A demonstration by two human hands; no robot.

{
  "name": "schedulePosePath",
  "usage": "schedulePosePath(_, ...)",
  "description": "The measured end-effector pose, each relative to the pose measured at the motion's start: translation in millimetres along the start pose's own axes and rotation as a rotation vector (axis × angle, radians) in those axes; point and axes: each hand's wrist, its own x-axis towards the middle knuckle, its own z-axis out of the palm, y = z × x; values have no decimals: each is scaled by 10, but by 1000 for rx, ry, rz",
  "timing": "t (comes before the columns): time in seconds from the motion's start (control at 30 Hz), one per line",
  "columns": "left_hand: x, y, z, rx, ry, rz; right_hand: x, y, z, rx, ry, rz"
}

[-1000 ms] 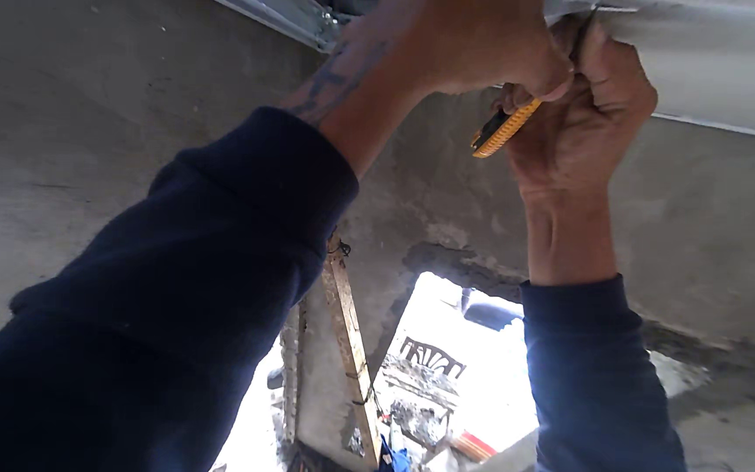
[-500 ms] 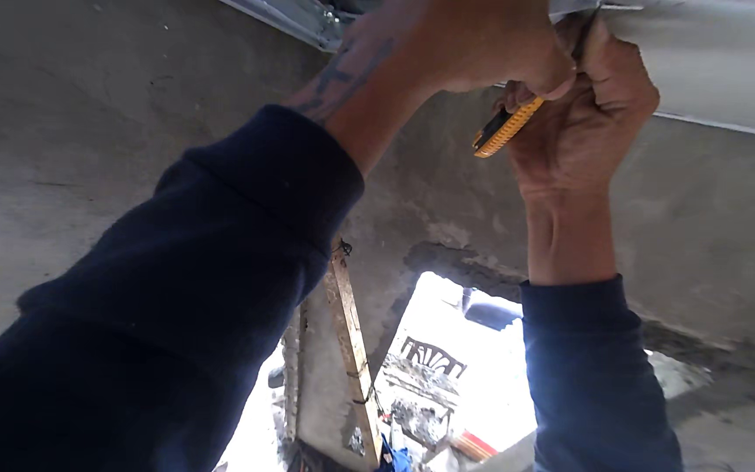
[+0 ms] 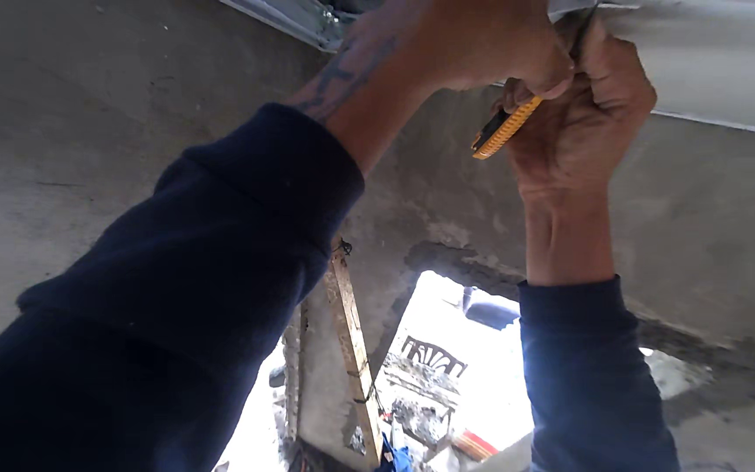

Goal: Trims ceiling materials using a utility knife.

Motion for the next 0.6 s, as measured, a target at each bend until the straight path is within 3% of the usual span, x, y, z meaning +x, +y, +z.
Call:
schedulePosePath(0.07,9,-7,-3,-2,2,6,210,181,-250,87,-87,-110)
schedulePosePath(0.17,-15,24,-18,-15,-30,-24,81,68,-67,-26,-6,-32)
schedulePosePath(0.27,-10,12,-27,-86,-85,-10,275,252,-302,84,-100,-140)
schedulePosePath(0.6,-123,81,-243,269,-114,-50,-30,284,-116,-9,-45,-147)
